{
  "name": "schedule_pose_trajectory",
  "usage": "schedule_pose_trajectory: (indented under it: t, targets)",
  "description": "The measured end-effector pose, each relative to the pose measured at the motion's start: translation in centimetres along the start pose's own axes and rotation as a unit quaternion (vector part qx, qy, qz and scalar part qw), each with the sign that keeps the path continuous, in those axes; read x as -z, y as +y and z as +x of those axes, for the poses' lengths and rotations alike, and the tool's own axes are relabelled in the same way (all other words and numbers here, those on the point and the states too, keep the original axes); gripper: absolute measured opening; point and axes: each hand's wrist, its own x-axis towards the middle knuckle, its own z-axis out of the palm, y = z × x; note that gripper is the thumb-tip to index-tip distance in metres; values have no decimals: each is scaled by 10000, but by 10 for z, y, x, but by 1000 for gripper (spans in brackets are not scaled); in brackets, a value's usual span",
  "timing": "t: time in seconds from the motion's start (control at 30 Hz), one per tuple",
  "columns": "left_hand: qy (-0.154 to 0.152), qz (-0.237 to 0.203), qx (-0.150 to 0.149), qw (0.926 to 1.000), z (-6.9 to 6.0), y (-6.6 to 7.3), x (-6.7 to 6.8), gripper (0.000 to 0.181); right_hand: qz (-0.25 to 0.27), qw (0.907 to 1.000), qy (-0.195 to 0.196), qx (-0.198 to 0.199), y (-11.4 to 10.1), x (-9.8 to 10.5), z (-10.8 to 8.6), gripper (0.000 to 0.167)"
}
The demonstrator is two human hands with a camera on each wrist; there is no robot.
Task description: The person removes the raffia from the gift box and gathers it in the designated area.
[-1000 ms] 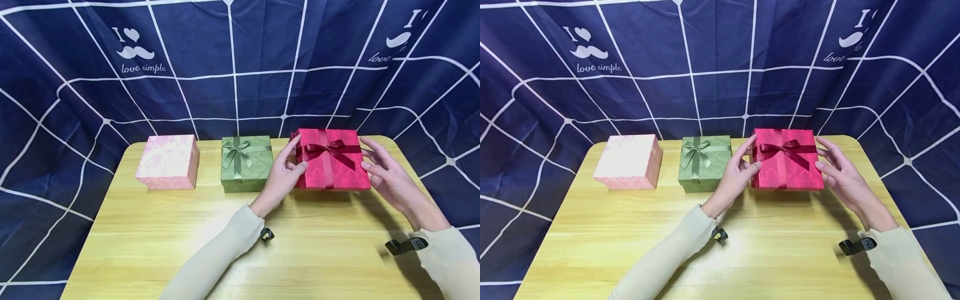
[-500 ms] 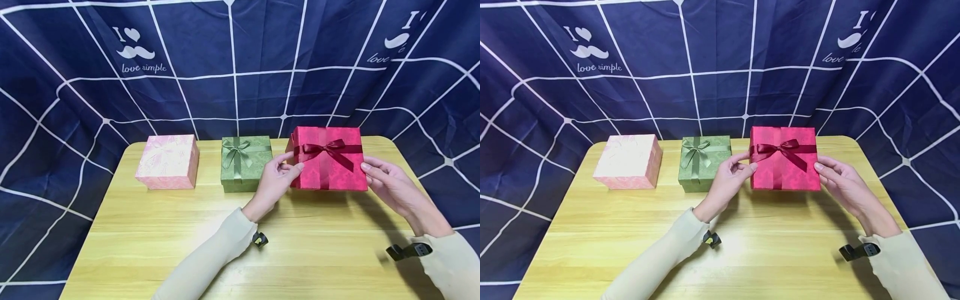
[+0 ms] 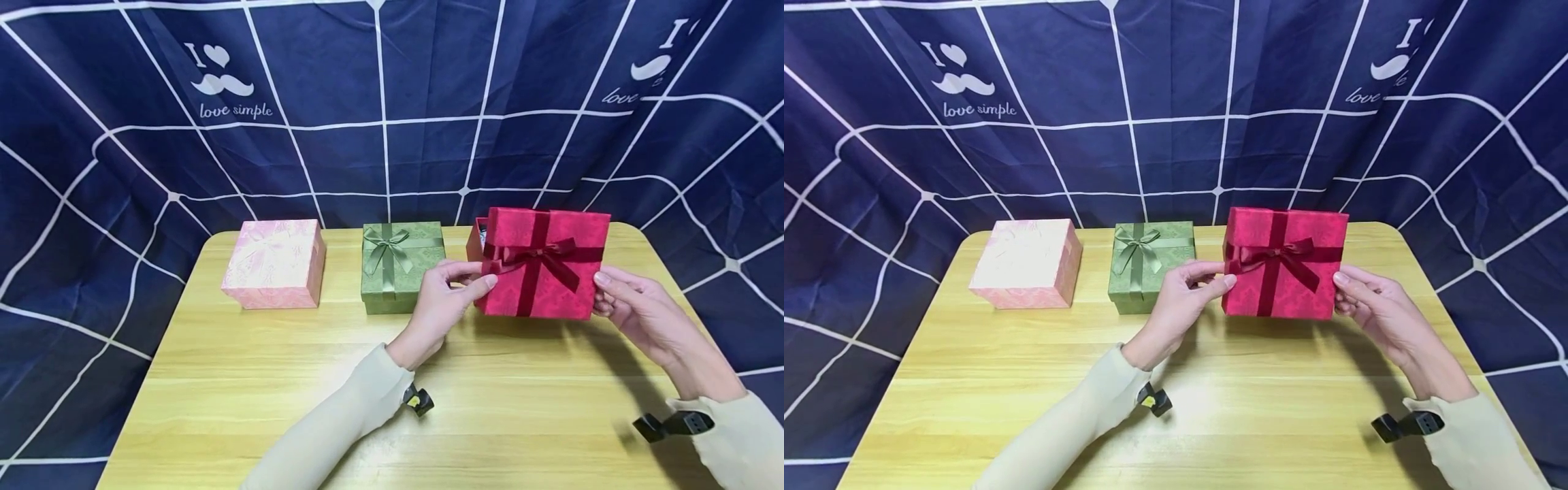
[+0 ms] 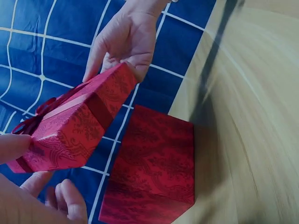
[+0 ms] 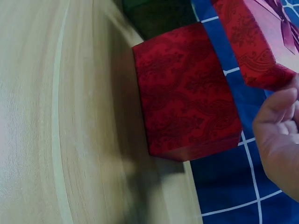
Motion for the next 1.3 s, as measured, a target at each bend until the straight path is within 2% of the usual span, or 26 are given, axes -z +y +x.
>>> schedule_pose_trajectory:
  t: [0.13, 0.23, 0.37, 0.5, 0.63, 0.7, 0.77, 0.83, 0.9, 0.93, 0.97, 1.07, 1.1, 1.2, 1.3]
  targets:
    - [-281, -62, 48, 9996, -5, 2, 2, 34, -50, 9999, -149, 38, -4, 0, -4, 42]
    - [-630, -248, 127, 9976, -7, 1, 4, 45, 55, 9989, -466, -14, -7, 1, -7, 45]
    - [-988, -178, 95, 9949, -11, 0, 7, 53, 322, 9952, -910, -157, -12, 4, -8, 51]
    - [-1015, -35, 248, 9945, -17, 0, 10, 53, 411, 9912, -1248, -155, -14, 5, -10, 54]
    - [-979, -571, 419, 9927, -20, -2, 10, 50, 471, 9877, -1487, -41, -12, 7, -14, 53]
    - [-943, -871, 434, 9908, -21, -3, 10, 42, 768, 9814, -1761, 73, -10, 9, -15, 55]
    - [-896, -1066, 439, 9893, -22, -4, 9, 34, 1312, 9695, -2063, 136, -7, 10, -17, 56]
    - [-843, -1060, 464, 9897, -24, -5, 9, 32, 1905, 9536, -2330, 91, -5, 11, -18, 59]
    - [-833, -963, 461, 9908, -25, -7, 9, 32, 2191, 9467, -2360, -53, -5, 12, -21, 61]
    - [-833, -888, 453, 9915, -27, -8, 9, 32, 2201, 9481, -2291, -143, -6, 12, -23, 63]
    - [-847, -787, 444, 9923, -28, -9, 9, 33, 2043, 9536, -2201, -215, -6, 11, -25, 64]
    - [-932, -429, 440, 9937, -33, -12, 9, 34, 1100, 9761, -1836, -369, -7, 10, -31, 66]
    - [-968, -316, 455, 9938, -35, -13, 10, 35, 754, 9808, -1746, -421, -8, 10, -34, 65]
    - [-1115, -26, 505, 9925, -40, -17, 11, 38, 50, 9858, -1601, -501, -7, 10, -40, 63]
    - [-1213, 179, 524, 9911, -45, -21, 11, 44, -318, 9874, -1468, -506, -5, 11, -46, 60]
